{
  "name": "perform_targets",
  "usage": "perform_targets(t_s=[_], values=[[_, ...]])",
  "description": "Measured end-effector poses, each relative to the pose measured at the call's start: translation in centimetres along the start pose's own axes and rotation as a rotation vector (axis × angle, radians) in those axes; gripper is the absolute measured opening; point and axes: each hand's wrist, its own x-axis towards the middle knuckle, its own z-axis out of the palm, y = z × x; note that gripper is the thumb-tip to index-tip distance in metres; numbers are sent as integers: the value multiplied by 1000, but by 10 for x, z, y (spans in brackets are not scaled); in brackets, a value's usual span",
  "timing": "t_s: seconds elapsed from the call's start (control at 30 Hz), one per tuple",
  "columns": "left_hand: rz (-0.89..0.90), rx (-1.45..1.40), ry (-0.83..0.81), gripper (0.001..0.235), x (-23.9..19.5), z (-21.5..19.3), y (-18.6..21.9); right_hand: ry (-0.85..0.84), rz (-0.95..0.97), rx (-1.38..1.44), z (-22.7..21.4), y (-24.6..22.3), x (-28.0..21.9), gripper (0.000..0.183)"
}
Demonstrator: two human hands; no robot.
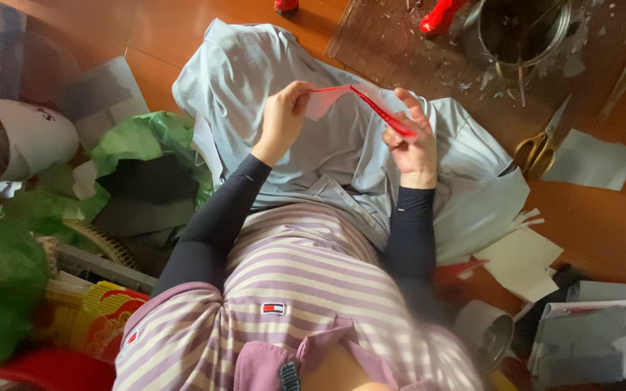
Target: The person cuts red and white paper into strips using scissors and folds them into triangular shapes. They then attach these folded paper pieces to a red plastic stool, wrapping the legs and seat with the paper decorations.
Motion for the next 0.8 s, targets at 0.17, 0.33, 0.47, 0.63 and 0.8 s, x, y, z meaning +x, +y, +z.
perform_targets(t_s=[0.17,0.33,0.47,0.63,0.8], values=[[95,-95,-283,18,6,-21,4,163,-67,-13,-6,-5,2,27],[91,-107,-474,22,6,-37,12,201,-336,-184,-26,6,13,14],[40,-243,-590,30,7,-46,18,354,-277,-64,-37,8,18,19],[32,-231,-473,27,7,-53,17,379,-292,-308,-48,5,18,15],[7,-235,-235,20,16,-66,10,360,-318,-191,-81,10,25,26]])
